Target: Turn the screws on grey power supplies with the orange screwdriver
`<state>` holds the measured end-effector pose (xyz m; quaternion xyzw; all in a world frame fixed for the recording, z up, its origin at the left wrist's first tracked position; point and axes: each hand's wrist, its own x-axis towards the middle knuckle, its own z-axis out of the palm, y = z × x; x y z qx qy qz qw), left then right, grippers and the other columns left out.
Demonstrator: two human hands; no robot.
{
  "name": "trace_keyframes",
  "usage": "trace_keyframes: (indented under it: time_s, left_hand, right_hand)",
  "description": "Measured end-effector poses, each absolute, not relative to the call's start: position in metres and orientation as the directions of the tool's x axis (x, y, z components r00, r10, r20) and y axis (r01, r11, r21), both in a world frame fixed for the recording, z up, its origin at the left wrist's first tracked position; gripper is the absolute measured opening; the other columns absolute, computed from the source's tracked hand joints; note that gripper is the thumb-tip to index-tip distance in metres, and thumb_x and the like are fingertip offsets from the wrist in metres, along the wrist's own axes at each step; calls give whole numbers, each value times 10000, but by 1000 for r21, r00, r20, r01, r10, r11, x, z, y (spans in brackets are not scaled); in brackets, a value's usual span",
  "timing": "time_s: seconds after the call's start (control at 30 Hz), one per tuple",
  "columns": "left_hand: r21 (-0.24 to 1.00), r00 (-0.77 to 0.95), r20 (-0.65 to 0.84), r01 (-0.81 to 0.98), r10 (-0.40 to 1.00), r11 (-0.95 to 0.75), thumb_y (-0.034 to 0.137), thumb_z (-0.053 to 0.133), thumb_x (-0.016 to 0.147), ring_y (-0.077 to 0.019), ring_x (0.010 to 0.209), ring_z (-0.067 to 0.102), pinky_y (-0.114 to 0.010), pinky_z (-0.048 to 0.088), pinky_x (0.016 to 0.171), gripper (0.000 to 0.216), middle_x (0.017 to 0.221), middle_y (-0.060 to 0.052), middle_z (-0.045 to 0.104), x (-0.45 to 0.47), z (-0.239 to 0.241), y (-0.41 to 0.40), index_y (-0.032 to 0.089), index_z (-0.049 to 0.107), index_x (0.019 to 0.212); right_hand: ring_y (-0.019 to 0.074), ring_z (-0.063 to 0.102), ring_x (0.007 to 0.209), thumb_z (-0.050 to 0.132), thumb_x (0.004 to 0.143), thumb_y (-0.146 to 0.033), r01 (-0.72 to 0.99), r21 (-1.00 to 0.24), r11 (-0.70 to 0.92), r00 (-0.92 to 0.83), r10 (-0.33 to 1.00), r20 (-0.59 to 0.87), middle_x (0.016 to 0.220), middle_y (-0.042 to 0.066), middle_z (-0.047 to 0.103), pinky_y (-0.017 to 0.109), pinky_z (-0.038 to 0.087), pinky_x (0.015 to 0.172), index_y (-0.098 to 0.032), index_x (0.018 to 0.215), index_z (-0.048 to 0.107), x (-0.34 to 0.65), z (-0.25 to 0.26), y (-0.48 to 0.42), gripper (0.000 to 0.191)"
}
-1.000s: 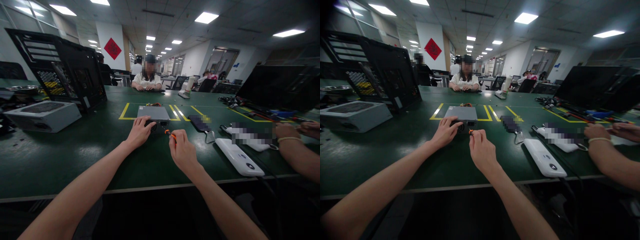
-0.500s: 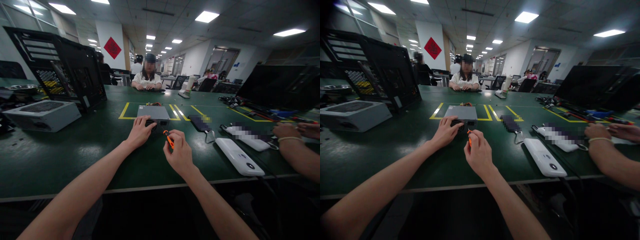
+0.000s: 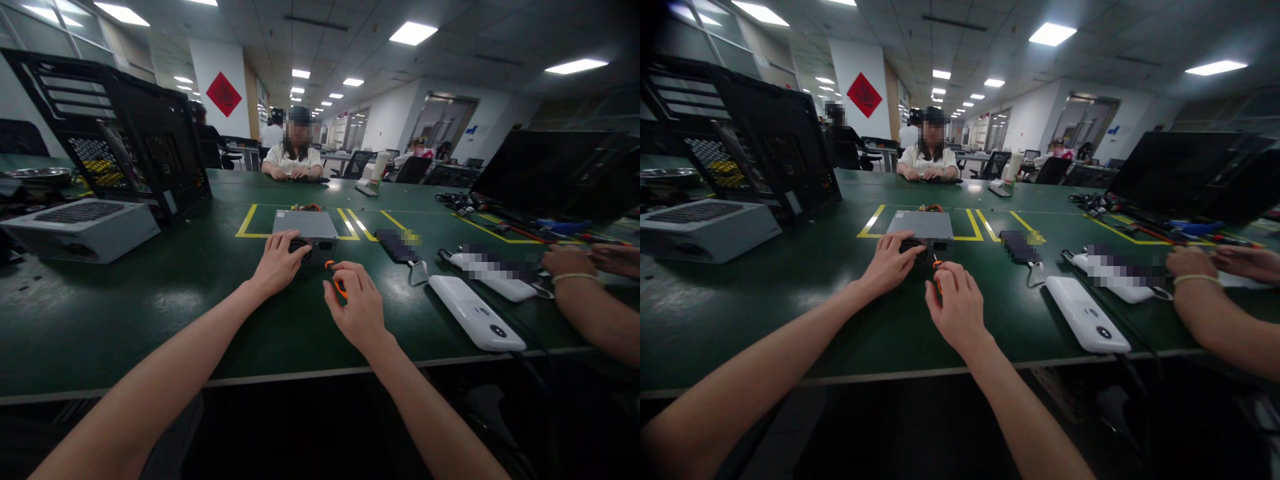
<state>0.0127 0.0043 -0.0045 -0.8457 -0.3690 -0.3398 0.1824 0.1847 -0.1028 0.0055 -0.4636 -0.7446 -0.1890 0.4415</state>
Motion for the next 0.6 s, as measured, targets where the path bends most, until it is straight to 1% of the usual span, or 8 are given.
trace_keyframes:
  time_s: [0.07, 0.13, 0.23, 0.3, 0.4, 0.47, 0.53, 0.6]
  left_hand:
    - [-68, 499, 710, 751, 497, -657, 180, 454, 858, -284, 1208, 347, -493, 338, 996, 335, 1286, -118, 414, 12, -5, 4, 263, 602, 1146]
    - [-67, 498, 712, 750, 495, -658, 179, 460, 855, -282, 1208, 348, -490, 337, 996, 337, 1287, -114, 411, 12, -5, 5, 269, 603, 1146]
    - [-63, 501, 709, 746, 497, -663, 175, 465, 851, -287, 1212, 341, -492, 334, 995, 342, 1293, -117, 406, 12, -6, 5, 269, 605, 1148]
    - [-72, 503, 707, 751, 498, -657, 179, 465, 853, -287, 1215, 336, -493, 335, 993, 343, 1296, -112, 400, 13, -6, 5, 280, 603, 1149]
    - [-93, 509, 706, 756, 493, -648, 192, 468, 856, -286, 1212, 339, -488, 339, 989, 342, 1293, -107, 394, 13, -5, 4, 290, 599, 1156]
    - [-104, 515, 705, 754, 487, -648, 197, 471, 856, -292, 1207, 341, -487, 336, 988, 341, 1293, -116, 391, 12, -5, 4, 282, 601, 1159]
    - [-111, 520, 703, 754, 485, -648, 198, 473, 856, -296, 1205, 340, -485, 331, 987, 342, 1293, -126, 389, 12, -5, 4, 273, 601, 1164]
    - [-120, 524, 703, 754, 481, -646, 200, 476, 857, -296, 1203, 339, -482, 329, 988, 344, 1293, -128, 386, 12, -5, 5, 271, 597, 1170]
  right_hand:
    - [181, 597, 840, 441, 876, -219, 856, -175, 487, -144, 549, 823, 951, 78, 583, 291, 504, 668, -199, 925, 472, 185, 5, -103, 61]
    - [170, 604, 801, 412, 885, -205, 853, -187, 488, -133, 548, 826, 949, 72, 588, 272, 498, 617, -201, 986, 452, 184, 4, -102, 110]
    - [192, 592, 829, 450, 831, -140, 852, -124, 509, -181, 508, 842, 979, 86, 594, 324, 506, 694, -200, 993, 435, 184, 3, -101, 173]
    - [208, 577, 871, 471, 810, -125, 850, -98, 518, -210, 504, 838, 992, 94, 590, 358, 498, 753, -201, 937, 445, 184, 4, -101, 150]
    - [196, 577, 861, 472, 852, -197, 836, -177, 519, -160, 539, 827, 974, 89, 569, 316, 502, 690, -201, 917, 449, 184, 6, -101, 69]
    - [183, 581, 848, 444, 877, -221, 810, -228, 540, -124, 537, 834, 957, 85, 556, 288, 500, 645, -197, 960, 439, 184, 6, -101, 86]
    - [181, 577, 874, 435, 868, -184, 789, -224, 572, -128, 510, 850, 962, 85, 548, 299, 504, 679, -194, 982, 432, 184, 5, -100, 115]
    - [188, 566, 907, 458, 835, -147, 794, -201, 574, -141, 494, 858, 984, 89, 540, 329, 501, 740, -198, 936, 451, 184, 5, -100, 113]
